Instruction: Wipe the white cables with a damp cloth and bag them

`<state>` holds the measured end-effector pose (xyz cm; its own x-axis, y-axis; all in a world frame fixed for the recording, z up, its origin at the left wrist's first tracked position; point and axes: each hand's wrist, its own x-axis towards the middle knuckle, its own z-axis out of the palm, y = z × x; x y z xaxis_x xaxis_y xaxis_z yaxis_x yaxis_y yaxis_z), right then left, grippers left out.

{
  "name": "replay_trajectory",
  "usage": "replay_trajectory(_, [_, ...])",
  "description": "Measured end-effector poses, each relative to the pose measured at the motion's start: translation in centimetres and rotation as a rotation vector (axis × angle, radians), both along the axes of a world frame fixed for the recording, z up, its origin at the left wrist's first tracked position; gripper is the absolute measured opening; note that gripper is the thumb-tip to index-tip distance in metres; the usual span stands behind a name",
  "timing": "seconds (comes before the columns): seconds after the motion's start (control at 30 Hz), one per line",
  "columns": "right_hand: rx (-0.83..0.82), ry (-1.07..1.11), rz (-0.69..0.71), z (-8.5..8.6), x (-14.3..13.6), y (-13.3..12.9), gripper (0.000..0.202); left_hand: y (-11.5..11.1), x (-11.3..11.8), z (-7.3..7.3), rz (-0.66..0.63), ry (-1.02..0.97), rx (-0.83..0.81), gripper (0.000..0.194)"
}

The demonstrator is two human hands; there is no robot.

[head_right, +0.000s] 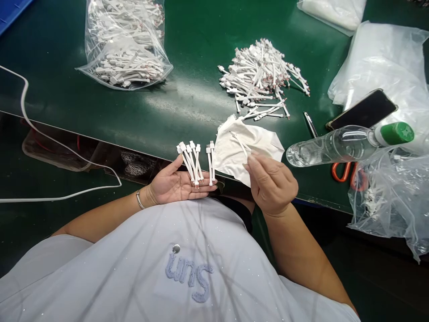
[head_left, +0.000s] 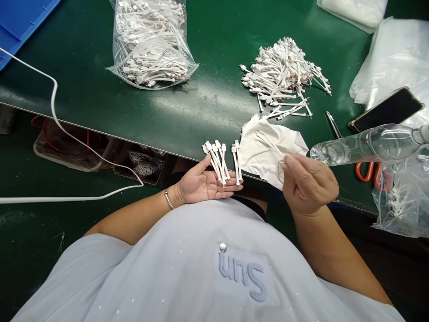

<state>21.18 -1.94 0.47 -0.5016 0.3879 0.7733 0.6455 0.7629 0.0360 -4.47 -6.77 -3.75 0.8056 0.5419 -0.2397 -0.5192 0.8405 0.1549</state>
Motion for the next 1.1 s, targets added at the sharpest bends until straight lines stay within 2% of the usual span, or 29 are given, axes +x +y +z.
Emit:
replay_trajectory(0.07, [-0.089, -0.182, 0.011, -0.6, 0.8, -0.4, 0.037, 0.0, 0.0, 0.0, 0.004, -0.009, 0.001, 0.085])
replay_trajectory(0.13, [-0.209, -0.257, 0.009, -1.1, 0.8, -1.0, 0.031, 0.0, 0.0, -0.1, 0.008, -0.006, -0.002, 0.086])
replay_trajectory(0.3, [-0.39, -0.119, 0.068, -0.9, -2.6, -2.7, 0.038, -0.2, 0.3, -0.3, 0.029, -0.007, -0.026, 0.087])
replay_trajectory(0.43, [-0.52, -0.277, 0.132, -0.3, -5.8, -3.3, 0.036, -0.4, 0.5, -0.2, 0.068, -0.039, -0.039, 0.085])
replay_trajectory(0.53, [-0.554, -0.282, 0.139, -0.2, -6.6, -3.4, 0.023, -0.4, 0.6, -0.3, 0.06, -0.044, -0.03, 0.088])
replay_trajectory(0.7, [-0.6, -0.145, 0.141, -0.3, -6.5, -3.3, 0.017, -0.4, 0.4, -0.6, 0.037, -0.024, -0.005, 0.093])
replay_trajectory(0.8, [-0.582, -0.014, 0.113, -0.1, -6.3, -3.1, 0.015, -0.3, 0.3, -0.7, 0.026, -0.013, 0.002, 0.092])
replay_trajectory(0.9, [-0.503, 0.131, 0.023, 0.5, -5.5, -2.3, 0.016, -0.3, 0.1, -0.6, 0.013, -0.003, 0.007, 0.089])
replay_trajectory(1.0, [-0.322, 0.244, -0.088, 1.0, -3.7, -1.1, 0.023, -0.2, 0.0, -0.6, 0.008, 0.003, 0.03, 0.081])
replay_trajectory(1.1, [-0.04, 0.203, -0.12, 1.1, -1.0, -0.1, 0.037, -0.4, 0.1, -0.6, 0.006, 0.043, 0.074, 0.057])
